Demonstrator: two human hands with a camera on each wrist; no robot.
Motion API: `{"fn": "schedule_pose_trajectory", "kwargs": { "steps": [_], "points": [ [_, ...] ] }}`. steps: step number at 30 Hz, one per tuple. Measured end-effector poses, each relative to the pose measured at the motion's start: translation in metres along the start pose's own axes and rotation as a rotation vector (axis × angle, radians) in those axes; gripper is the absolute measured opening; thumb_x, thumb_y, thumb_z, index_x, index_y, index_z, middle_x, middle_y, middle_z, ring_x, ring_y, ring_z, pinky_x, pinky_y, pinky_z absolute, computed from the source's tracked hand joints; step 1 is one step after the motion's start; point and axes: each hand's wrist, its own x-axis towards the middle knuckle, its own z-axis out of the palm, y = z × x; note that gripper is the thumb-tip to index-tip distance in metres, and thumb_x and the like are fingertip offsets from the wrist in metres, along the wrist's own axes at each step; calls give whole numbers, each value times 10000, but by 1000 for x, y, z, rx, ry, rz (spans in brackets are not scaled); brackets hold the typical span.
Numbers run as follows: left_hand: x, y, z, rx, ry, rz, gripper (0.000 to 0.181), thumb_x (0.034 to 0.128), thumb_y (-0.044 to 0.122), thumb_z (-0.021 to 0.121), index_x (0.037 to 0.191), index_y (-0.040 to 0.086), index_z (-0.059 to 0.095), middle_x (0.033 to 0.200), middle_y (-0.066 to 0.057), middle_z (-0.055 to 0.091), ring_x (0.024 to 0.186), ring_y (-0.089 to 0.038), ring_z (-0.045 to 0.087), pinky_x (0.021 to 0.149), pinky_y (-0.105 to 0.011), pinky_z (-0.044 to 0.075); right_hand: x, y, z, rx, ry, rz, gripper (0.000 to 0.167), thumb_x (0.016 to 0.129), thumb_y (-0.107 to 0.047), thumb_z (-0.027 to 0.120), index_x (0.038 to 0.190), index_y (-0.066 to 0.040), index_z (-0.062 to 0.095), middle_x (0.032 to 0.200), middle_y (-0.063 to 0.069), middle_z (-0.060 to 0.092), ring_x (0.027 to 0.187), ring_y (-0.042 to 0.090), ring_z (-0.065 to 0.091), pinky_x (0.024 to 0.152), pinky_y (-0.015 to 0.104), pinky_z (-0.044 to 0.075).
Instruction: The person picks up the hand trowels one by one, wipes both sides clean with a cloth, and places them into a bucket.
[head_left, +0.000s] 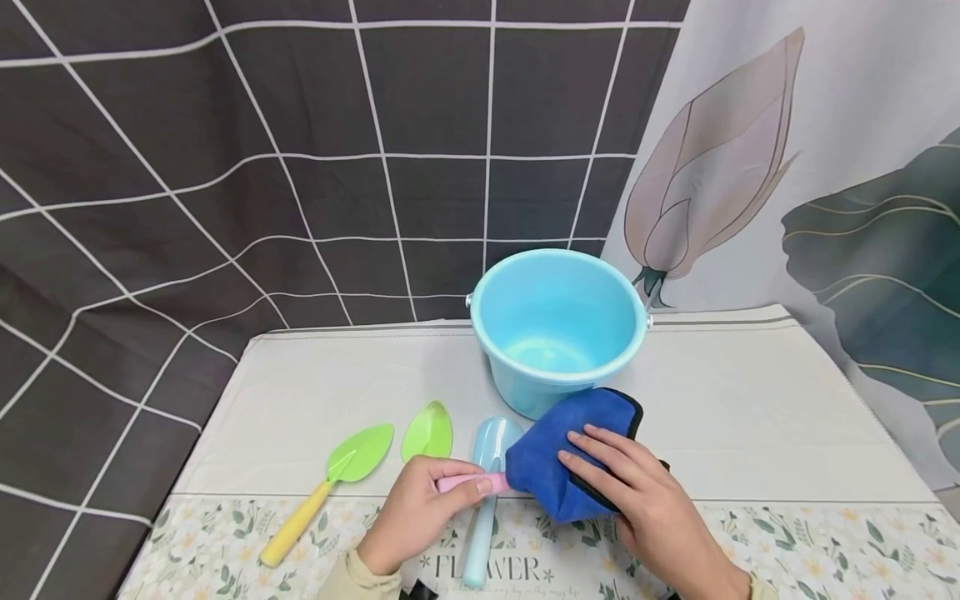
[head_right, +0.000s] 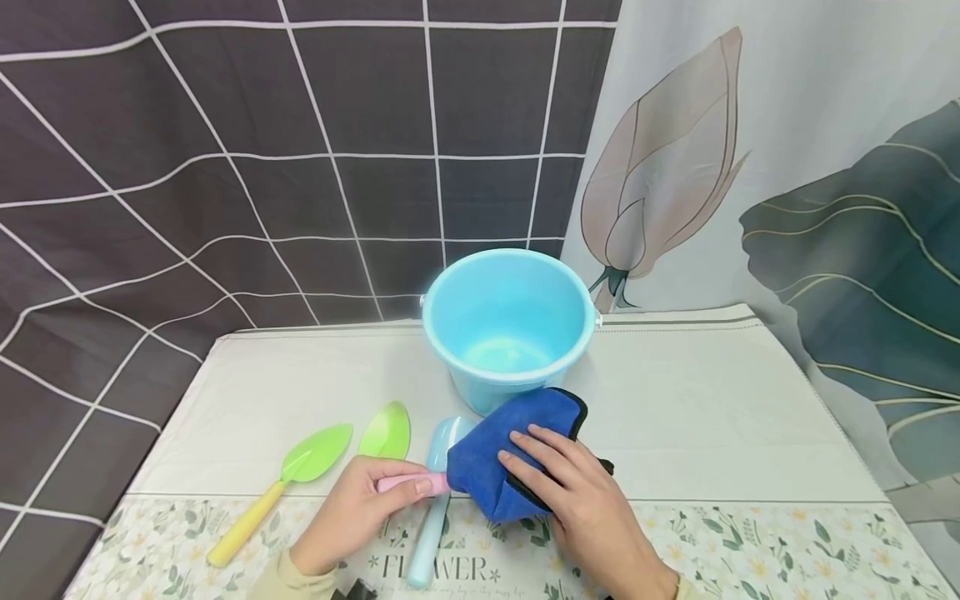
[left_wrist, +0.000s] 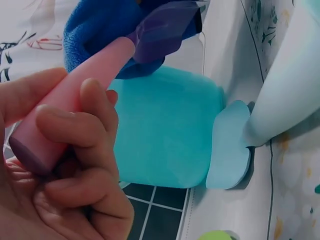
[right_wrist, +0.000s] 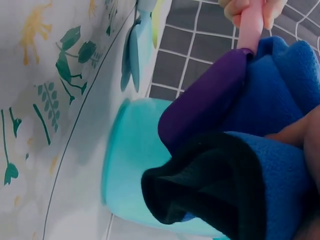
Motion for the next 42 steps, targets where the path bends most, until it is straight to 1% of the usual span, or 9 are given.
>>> {"fn": "schedule_pose_trajectory", "kwargs": {
  "steps": [5, 9, 11, 15, 21, 25, 29, 37, 42],
  "points": [
    [0, -1, -2, -23, -10, 1, 201, 945, 218, 711, 1043, 60, 787, 856, -117, 755, 755, -168, 694, 691, -289, 566, 1, -1, 3, -16, -39, -21, 1014, 561, 217, 752, 1459, -203, 538, 1475, 53, 516, 1345, 289, 463, 1176, 177, 133],
    [0, -2, -3, -31, -10, -5, 197, 954, 228, 702, 1064, 89, 788, 907, -51, 770, 771, -190, 705, 704, -315, 575, 2, -3, 4, -37, -78, -26, 1071, 540, 177, 808, 1485, -222, 502, 1500, 42, 488, 1350, 284, 455, 1170, 155, 101],
    [0, -3, -4, -25, -6, -11, 201, 960, 233, 696, 1071, 93, 787, 912, -38, 770, 747, -190, 705, 684, -331, 581, 2, -3, 4, -39, -92, -24, 1083, 545, 154, 823, 1497, -238, 485, 1517, 32, 470, 1364, 279, 441, 1173, 160, 97],
    [0, 0, -4, -34, -19, -36, 219, 967, 241, 685, 1071, 73, 780, 885, -115, 756, 682, -193, 681, 637, -331, 574, 2, -2, 2, -38, -109, -45, 1071, 573, 97, 826, 1515, -254, 459, 1546, 20, 437, 1394, 269, 413, 1184, 187, 97],
    [0, 1, -4, -27, -34, -23, 235, 981, 252, 668, 1091, 71, 768, 900, -146, 747, 691, -207, 682, 649, -322, 570, 2, 0, 1, -23, -115, -95, 1030, 608, 48, 815, 1528, -229, 441, 1567, 41, 411, 1426, 284, 382, 1197, 228, 92],
    [1, -1, -4, -16, -37, -3, 225, 984, 241, 664, 1094, 74, 766, 888, -142, 743, 700, -183, 675, 653, -329, 563, 2, 0, 1, -42, -161, -89, 1064, 624, 41, 836, 1552, -239, 396, 1591, 29, 374, 1442, 276, 366, 1191, 201, 47],
    [2, -2, -5, -27, -43, -12, 229, 985, 240, 661, 1101, 69, 761, 908, -145, 746, 718, -184, 674, 664, -322, 560, 2, 0, 2, -73, -203, -72, 1061, 663, 25, 845, 1567, -251, 363, 1606, 15, 347, 1450, 267, 357, 1183, 182, 9],
    [2, -2, -7, -96, -44, -44, 251, 983, 183, 656, 1119, -13, 734, 908, -214, 727, 739, -202, 683, 678, -297, 564, 1, 0, 3, -80, -186, -60, 1050, 660, 35, 866, 1553, -250, 393, 1588, 5, 380, 1434, 249, 387, 1176, 160, 24],
    [2, -1, -7, -91, -44, -44, 258, 987, 182, 650, 1121, -23, 731, 880, -212, 719, 733, -202, 678, 670, -283, 555, 1, 2, 4, -63, -179, -55, 1042, 655, 47, 870, 1545, -241, 411, 1581, 11, 392, 1430, 247, 394, 1180, 165, 50]
  ]
}}
